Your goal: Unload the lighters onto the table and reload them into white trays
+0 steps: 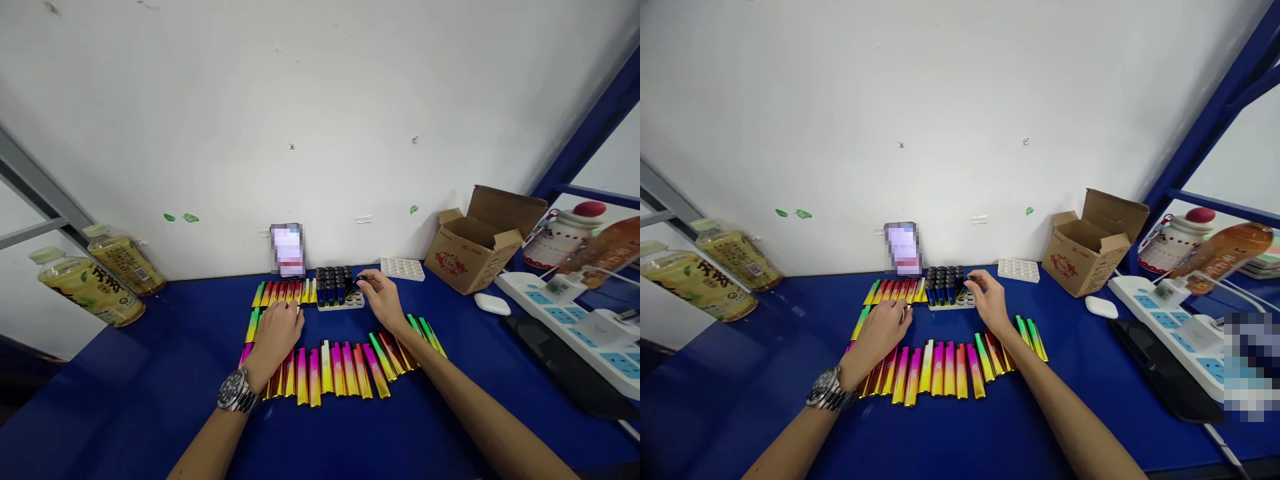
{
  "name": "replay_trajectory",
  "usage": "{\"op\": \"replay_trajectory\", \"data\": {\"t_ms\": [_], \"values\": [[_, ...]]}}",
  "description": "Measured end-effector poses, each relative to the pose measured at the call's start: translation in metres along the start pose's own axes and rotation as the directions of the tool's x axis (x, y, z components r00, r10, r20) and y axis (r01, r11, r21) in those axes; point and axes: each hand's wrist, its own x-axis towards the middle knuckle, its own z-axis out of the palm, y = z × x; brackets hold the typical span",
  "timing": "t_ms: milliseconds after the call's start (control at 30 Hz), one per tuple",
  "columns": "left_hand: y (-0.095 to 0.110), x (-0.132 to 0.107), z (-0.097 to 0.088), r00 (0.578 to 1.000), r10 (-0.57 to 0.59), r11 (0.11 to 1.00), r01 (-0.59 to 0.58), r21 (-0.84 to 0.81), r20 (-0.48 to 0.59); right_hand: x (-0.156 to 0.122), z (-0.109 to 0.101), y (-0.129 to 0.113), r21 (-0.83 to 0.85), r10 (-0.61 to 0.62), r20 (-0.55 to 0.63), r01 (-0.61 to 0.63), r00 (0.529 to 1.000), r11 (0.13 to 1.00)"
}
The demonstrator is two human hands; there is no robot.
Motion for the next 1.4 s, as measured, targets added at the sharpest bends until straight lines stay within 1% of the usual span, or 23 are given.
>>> {"op": "replay_trajectory", "data": {"t_ms": [100, 233, 333, 400, 433, 500, 567, 600, 667, 700, 733, 767, 833, 900, 1000, 1067, 1100, 1200, 1233, 1300, 1333, 1367, 1400], "values": [[0.005, 0.000, -0.006, 0.994, -0.027, 1.000, 0.025, 0.012, 0.105, 0.001, 0.001, 0.000, -0.111, -0.041, 0.032, 0.044, 0.999, 0.993], [0.010, 0.000, -0.013, 0.984, -0.060, 0.998, 0.057, 0.021, 0.170, 0.000, 0.001, -0.005, -0.222, -0.092, 0.112, 0.115, 0.989, 0.968], [0.010, -0.001, -0.014, 0.979, -0.061, 0.997, 0.069, -0.032, 0.193, -0.001, 0.001, -0.008, -0.316, -0.049, 0.136, 0.090, 0.990, 0.944], [0.009, -0.001, -0.010, 0.980, -0.069, 0.992, 0.087, -0.087, 0.185, -0.002, 0.000, -0.011, -0.385, -0.017, 0.104, 0.056, 0.994, 0.921], [0.008, -0.001, -0.008, 0.984, -0.074, 0.989, 0.093, -0.112, 0.161, -0.003, -0.001, -0.012, -0.413, -0.020, 0.070, 0.047, 0.997, 0.909], [0.006, 0.000, -0.003, 0.996, -0.070, 0.984, 0.078, -0.163, 0.051, -0.004, -0.002, -0.015, -0.445, -0.074, -0.006, 0.063, 0.997, 0.893], [0.005, 0.000, 0.001, 0.991, -0.035, 0.973, 0.004, -0.231, -0.132, -0.007, -0.002, -0.021, -0.430, -0.166, -0.042, 0.132, 0.985, 0.893], [0.005, 0.000, 0.001, 0.973, -0.018, 0.961, -0.046, -0.271, -0.229, -0.008, -0.002, -0.024, -0.408, -0.213, -0.031, 0.183, 0.977, 0.895], [0.008, 0.000, -0.001, 0.925, -0.013, 0.925, -0.133, -0.356, -0.379, -0.013, 0.000, -0.033, -0.337, -0.286, 0.059, 0.289, 0.956, 0.896], [0.010, -0.001, -0.003, 0.909, -0.026, 0.902, -0.158, -0.402, -0.415, -0.015, 0.002, -0.037, -0.293, -0.306, 0.129, 0.331, 0.943, 0.897], [0.013, -0.001, -0.005, 0.906, -0.047, 0.874, -0.167, -0.456, -0.421, -0.018, 0.003, -0.041, -0.250, -0.311, 0.211, 0.358, 0.927, 0.900], [0.016, -0.002, -0.006, 0.914, -0.066, 0.841, -0.165, -0.515, -0.400, -0.021, 0.006, -0.046, -0.212, -0.300, 0.295, 0.369, 0.907, 0.905], [0.020, -0.004, -0.007, 0.941, -0.094, 0.751, -0.147, -0.644, -0.324, -0.026, 0.010, -0.053, -0.165, -0.240, 0.436, 0.339, 0.868, 0.926], [0.023, -0.005, -0.005, 0.961, -0.111, 0.641, -0.126, -0.757, -0.254, -0.030, 0.014, -0.058, -0.138, -0.153, 0.527, 0.262, 0.836, 0.955], [0.022, -0.005, 0.001, 0.975, -0.119, 0.493, -0.105, -0.863, -0.187, -0.032, 0.017, -0.061, -0.047, -0.049, 0.610, 0.098, 0.791, 0.994], [0.022, -0.005, 0.003, 0.983, -0.090, 0.430, -0.105, -0.897, -0.158, -0.032, 0.018, -0.060, 0.013, -0.020, 0.631, 0.015, 0.775, 1.000], [0.023, -0.005, 0.002, 0.985, -0.067, 0.407, -0.115, -0.906, -0.156, -0.031, 0.018, -0.060, 0.027, -0.013, 0.636, -0.005, 0.772, 1.000], [0.026, -0.004, -0.001, 0.985, 0.004, 0.384, -0.161, -0.909, -0.173, -0.030, 0.019, -0.057, 0.006, -0.021, 0.639, 0.022, 0.769, 1.000], [0.027, -0.004, -0.003, 0.983, 0.015, 0.389, -0.174, -0.904, -0.183, -0.030, 0.020, -0.057, -0.011, -0.035, 0.629, 0.054, 0.777, 0.998], [0.027, -0.004, -0.004, 0.979, 0.012, 0.425, -0.189, -0.885, -0.203, -0.029, 0.020, -0.056, -0.046, -0.066, 0.579, 0.114, 0.812, 0.992], [0.027, -0.004, -0.004, 0.976, 0.006, 0.453, -0.195, -0.870, -0.216, -0.029, 0.020, -0.056, -0.049, -0.068, 0.551, 0.114, 0.832, 0.992], [0.026, -0.004, -0.004, 0.973, 0.005, 0.489, -0.204, -0.848, -0.232, -0.029, 0.020, -0.056, -0.030, -0.052, 0.532, 0.080, 0.845, 0.996], [0.024, -0.004, -0.004, 0.968, 0.012, 0.533, -0.218, -0.818, -0.250, -0.029, 0.019, -0.056, 0.013, -0.017, 0.522, 0.012, 0.853, 1.000]]}}
